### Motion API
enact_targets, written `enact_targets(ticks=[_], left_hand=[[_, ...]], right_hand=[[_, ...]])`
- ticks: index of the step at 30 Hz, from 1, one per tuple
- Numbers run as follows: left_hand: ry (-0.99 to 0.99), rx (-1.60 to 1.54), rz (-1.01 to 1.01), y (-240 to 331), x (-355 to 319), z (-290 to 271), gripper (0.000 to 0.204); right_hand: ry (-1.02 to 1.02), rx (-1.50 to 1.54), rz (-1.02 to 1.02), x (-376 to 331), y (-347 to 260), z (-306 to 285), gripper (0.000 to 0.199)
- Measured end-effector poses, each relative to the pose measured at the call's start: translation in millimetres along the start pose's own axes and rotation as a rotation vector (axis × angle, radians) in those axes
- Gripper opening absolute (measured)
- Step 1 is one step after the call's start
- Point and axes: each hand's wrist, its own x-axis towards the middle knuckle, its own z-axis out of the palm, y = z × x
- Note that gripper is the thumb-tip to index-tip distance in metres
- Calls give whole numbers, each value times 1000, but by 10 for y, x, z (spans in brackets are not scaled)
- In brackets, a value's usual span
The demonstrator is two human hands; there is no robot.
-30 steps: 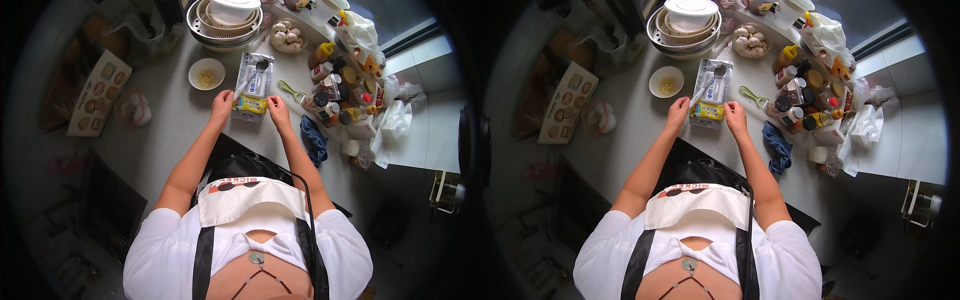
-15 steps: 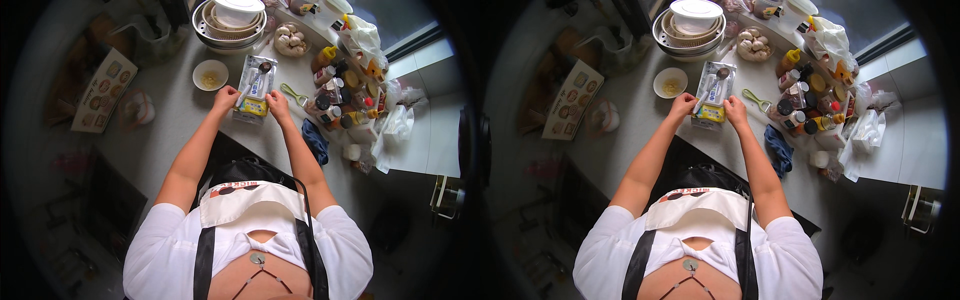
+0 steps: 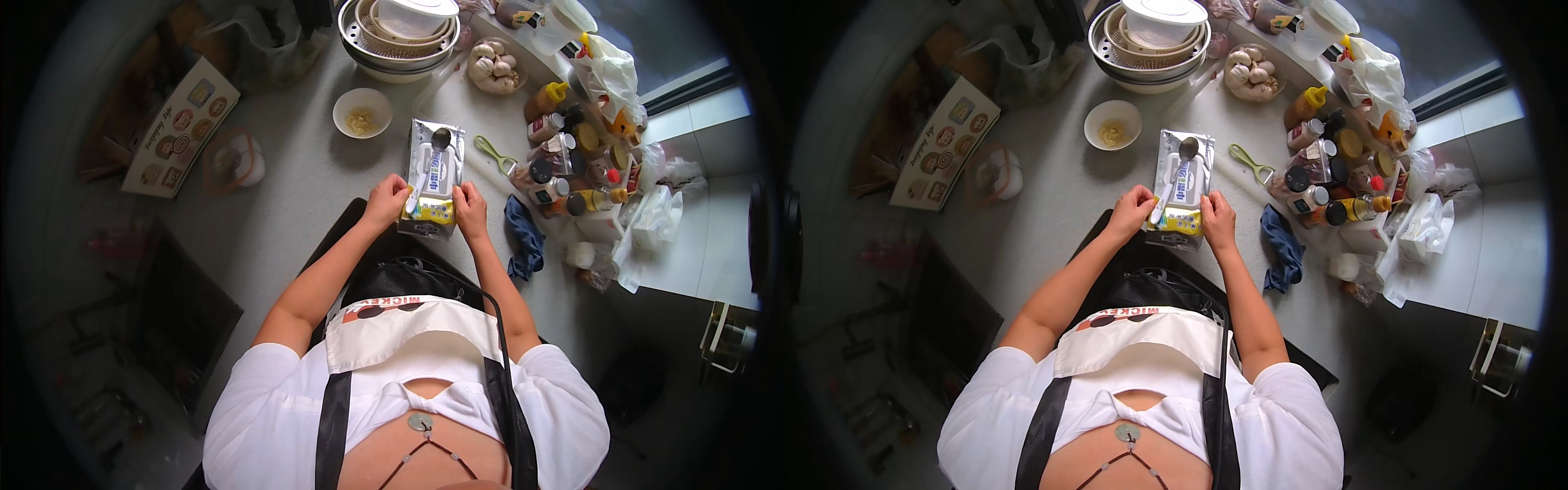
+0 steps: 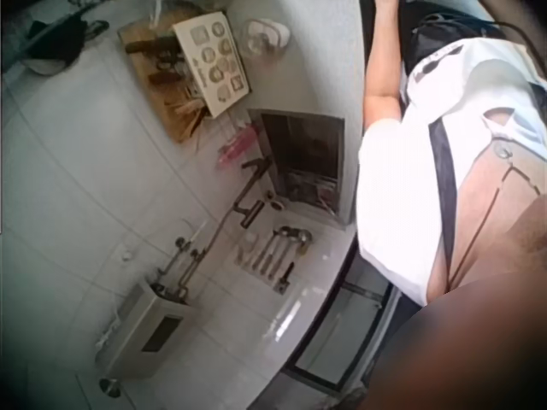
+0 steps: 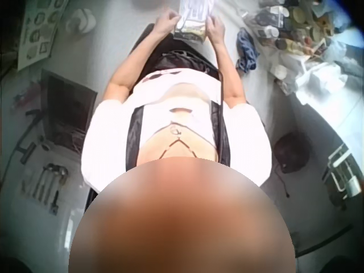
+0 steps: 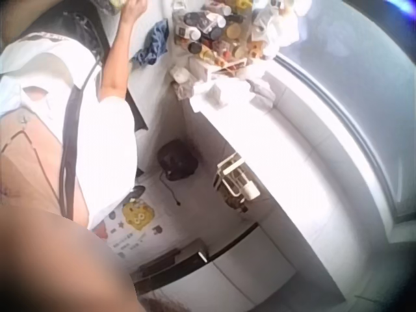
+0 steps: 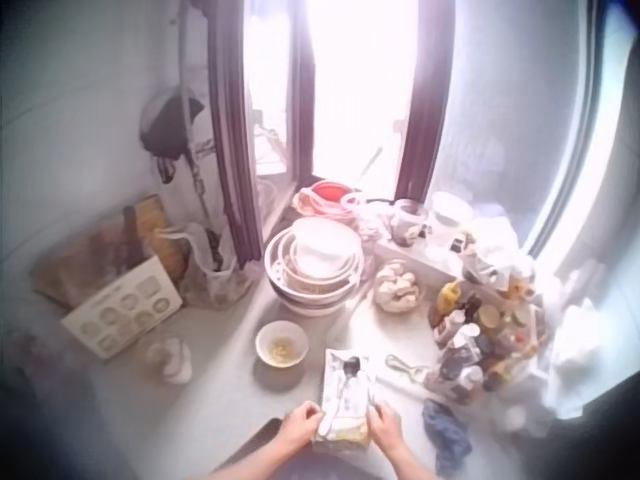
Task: The person wipes a small food container with a cloth, cleans a jar of seasoning, and wipes down the kitchen countertop and sink area.
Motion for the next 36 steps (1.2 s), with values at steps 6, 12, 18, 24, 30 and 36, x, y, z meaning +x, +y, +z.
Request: enact_targets(ticks=[6, 12, 18, 24, 30, 36], left_hand=[[-44, 50, 22, 62, -152, 46, 11], [-107, 118, 4, 59, 127, -105, 10], [43, 420, 235, 226, 100, -102, 17], [44, 708, 501, 484, -71, 54, 28], [-16, 677, 403, 345, -35, 26, 23], [23, 363, 266, 358, -189, -76, 14]], right_hand=[[2, 25, 131, -329, 111, -83, 20], [-185, 166, 168, -410, -52, -211, 19], [211, -633, -100, -371, 296, -952, 20], [121, -820, 411, -625, 595, -1302, 54], [252, -543, 237, -521, 583, -1351, 34], [424, -335, -5, -40, 13, -1225, 35]])
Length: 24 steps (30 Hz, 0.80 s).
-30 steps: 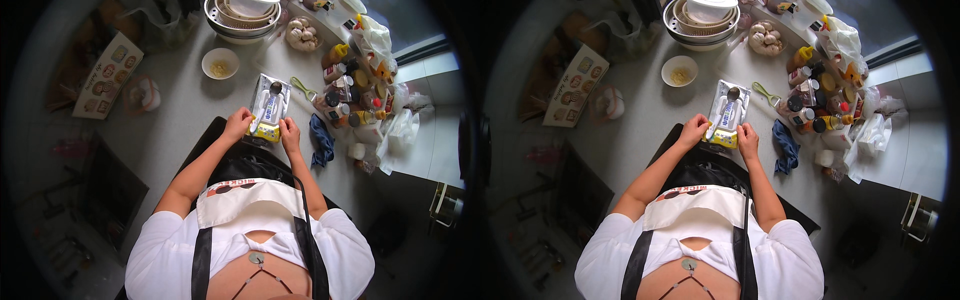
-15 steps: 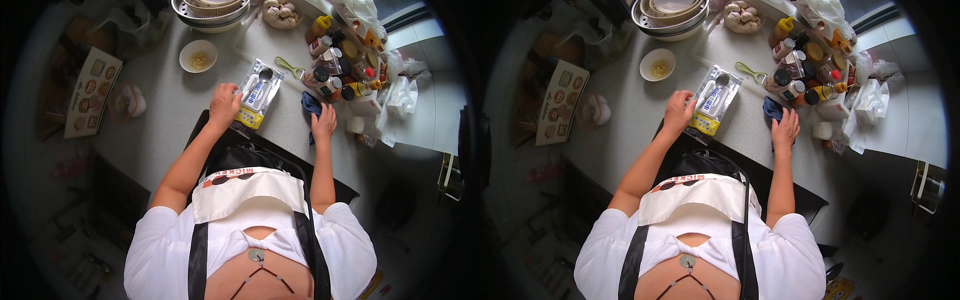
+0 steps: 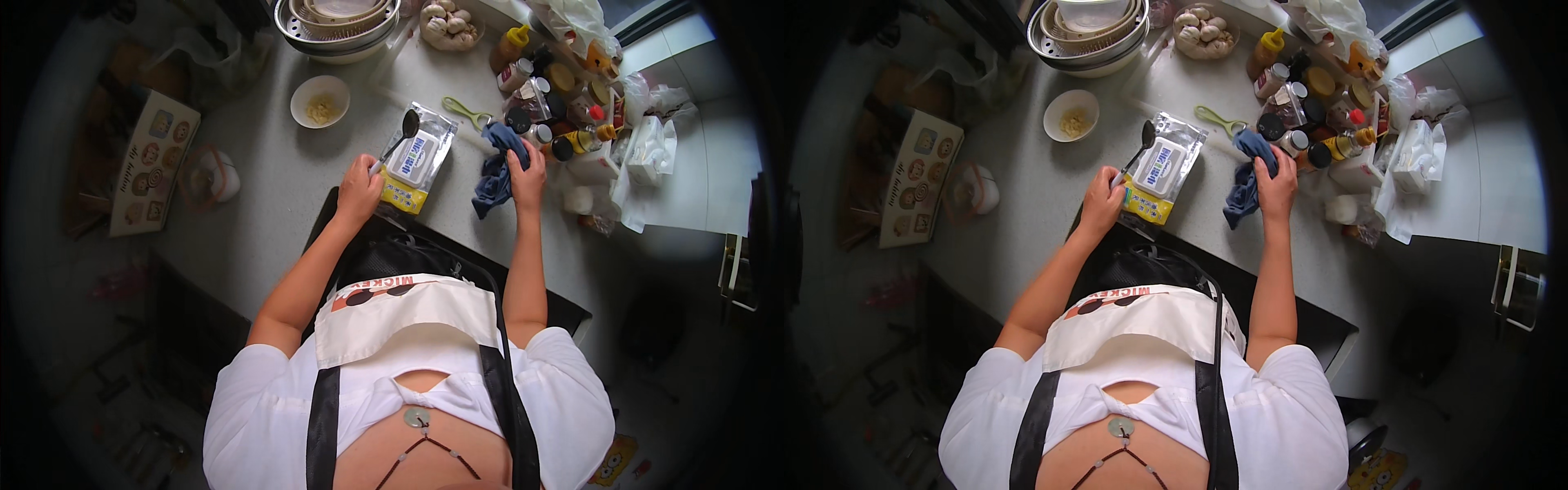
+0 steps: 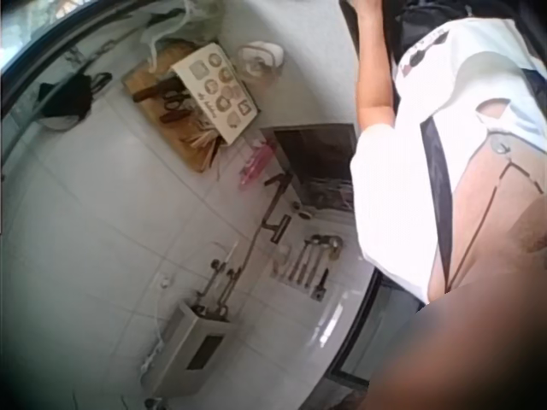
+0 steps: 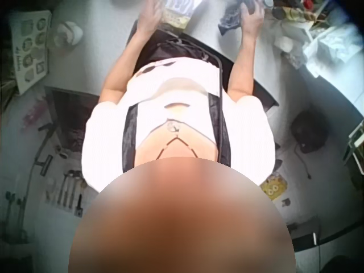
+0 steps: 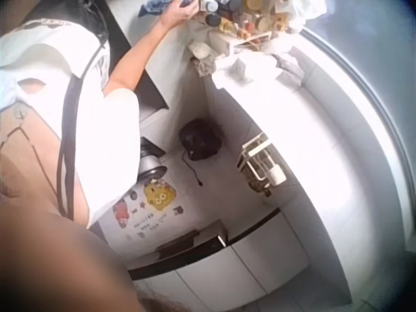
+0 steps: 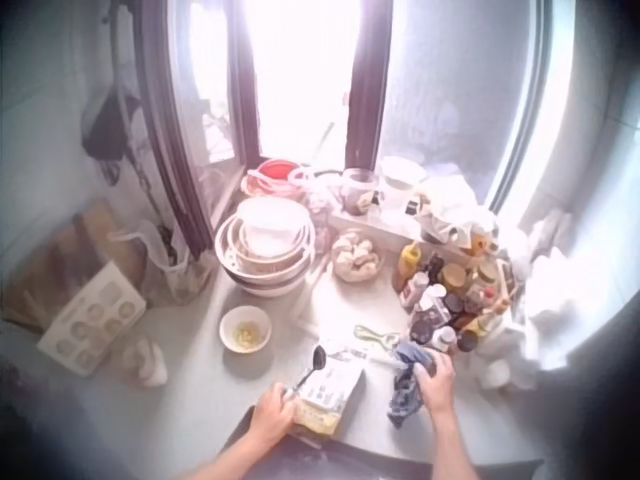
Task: The person wipes a small food container with a cloth, cleans a jar of seasoning, and wipes down the kitchen countertop and sink area.
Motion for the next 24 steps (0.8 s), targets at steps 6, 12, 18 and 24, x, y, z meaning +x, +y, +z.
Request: enact_targets(ticks=[6, 12, 18, 24], left_hand=[[-94, -705, -333, 41, -154, 59, 8], [-62, -973, -375, -137, -125, 226, 5], [-123, -987, -425, -185, -116, 188, 7], [-135, -950, -418, -154, -128, 191, 8]], right_hand=[[-191, 114, -388, 147, -773, 496, 30], [-598, -120, -827, -116, -990, 1032, 29], [-559, -222, -793, 406, -729, 1276, 17], [-534, -153, -733, 403, -671, 1170, 25]])
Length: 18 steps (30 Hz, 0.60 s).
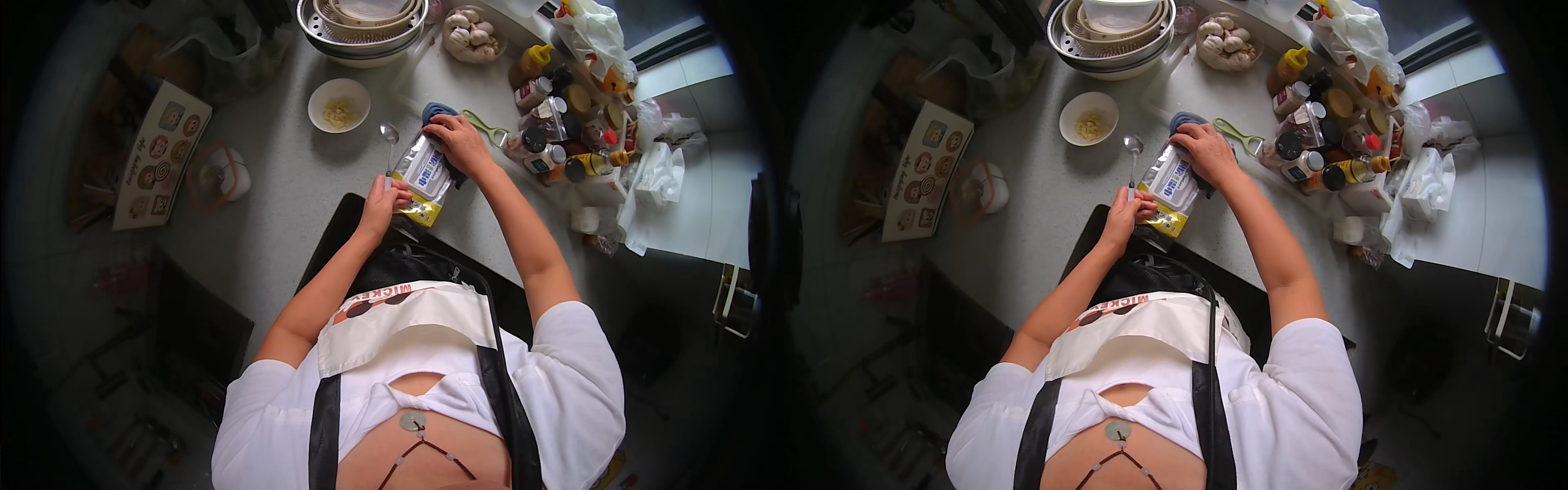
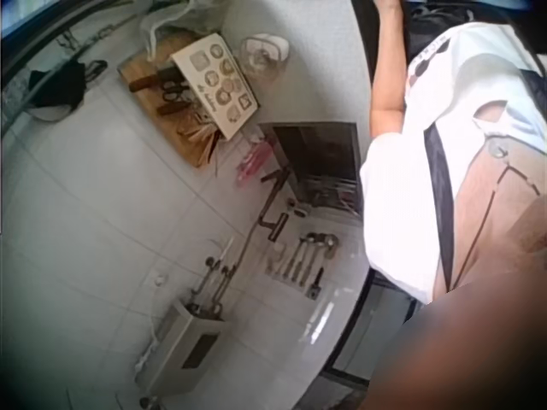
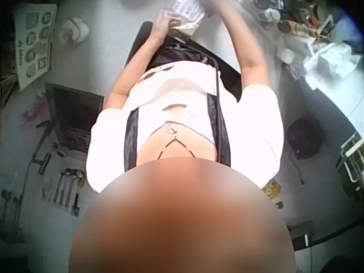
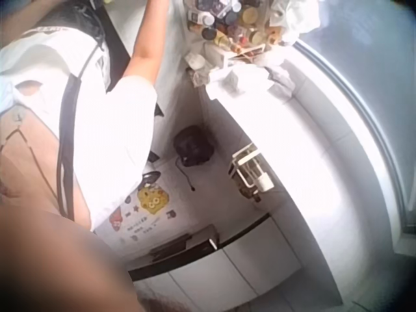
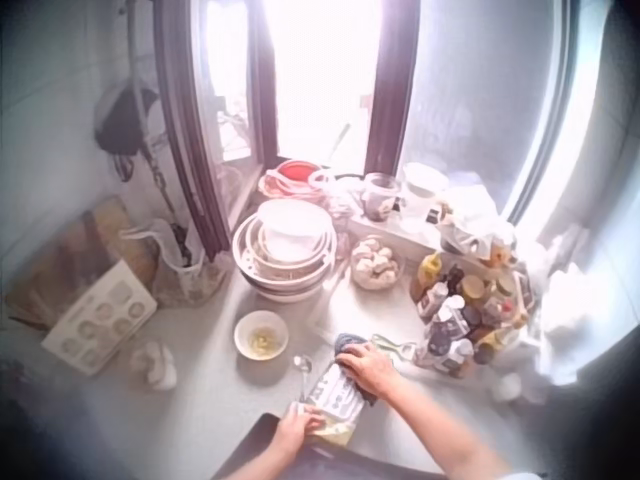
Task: The person wipes a small food container with a cloth, cleans a jar of seasoning, and wipes down the kitchen countertop and sink area.
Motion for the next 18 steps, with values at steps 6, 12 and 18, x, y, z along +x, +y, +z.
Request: enact_targets(ticks=[6, 12, 18], left_hand=[[-3, -63, 6, -22, 1, 5, 7], [-12, -64, 9, -44, 10, 5, 6], [0, 150, 63, 70, -4, 82, 9]], right_hand=[[22, -24, 95, -421, 43, -61, 28], [-110, -8, 167, -1042, 70, -142, 22], [106, 176, 406, -1297, 132, -369, 24]])
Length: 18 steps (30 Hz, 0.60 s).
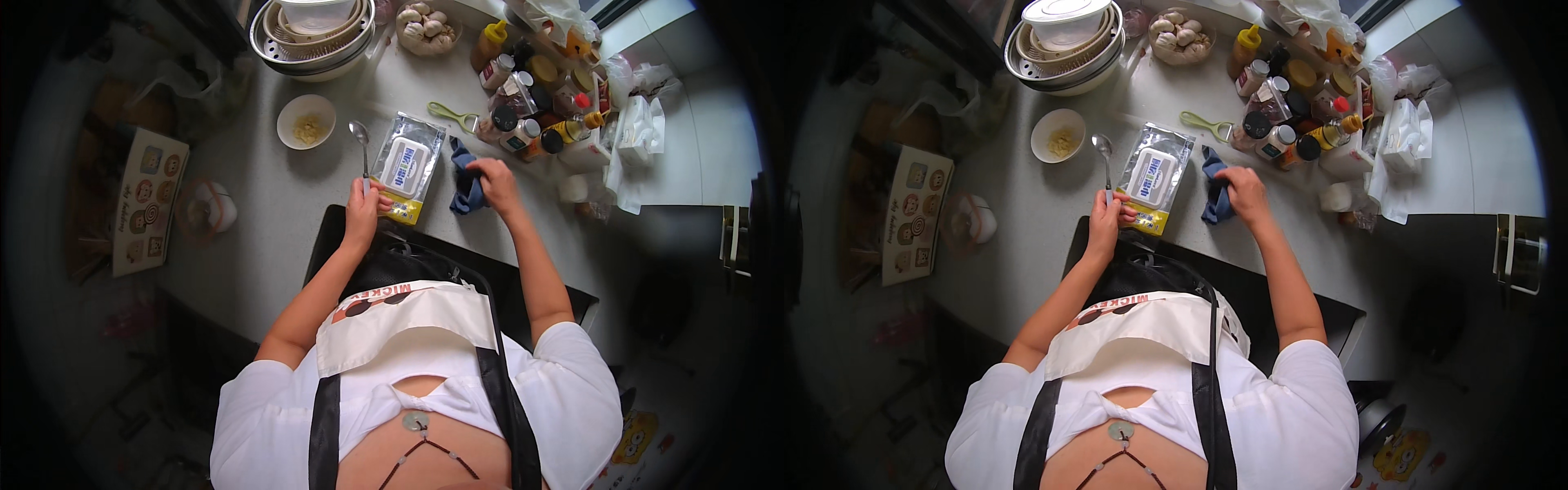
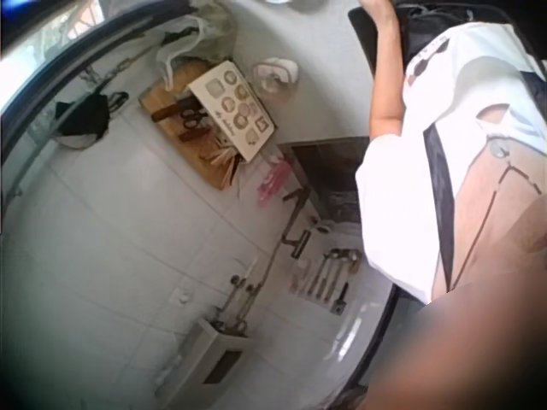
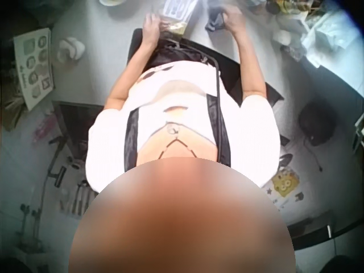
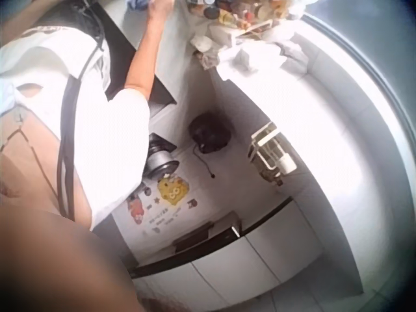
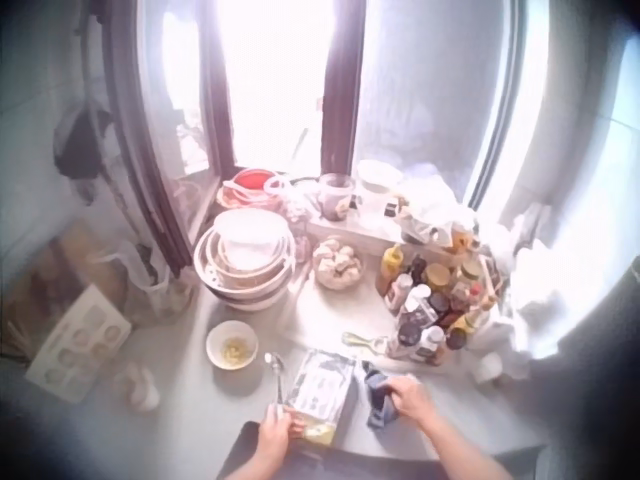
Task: The person wipes a small food container with a cloth, cleans a jar of seasoning, and wipes down the kitchen countertop and sink area.
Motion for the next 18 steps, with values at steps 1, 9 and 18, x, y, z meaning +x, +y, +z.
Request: enact_targets(ticks=[1, 9, 18], left_hand=[[-1, 40, 29, 34, 24, 19, 11], [-8, -45, 5, -76, 396, 259, 13], [16, -64, 26, -100, 367, 254, 13]], right_hand=[[65, 48, 36, 114, -69, -58, 25], [-6, 9, -202, 588, -434, 267, 35], [-110, -90, -237, 826, -269, 422, 29]])
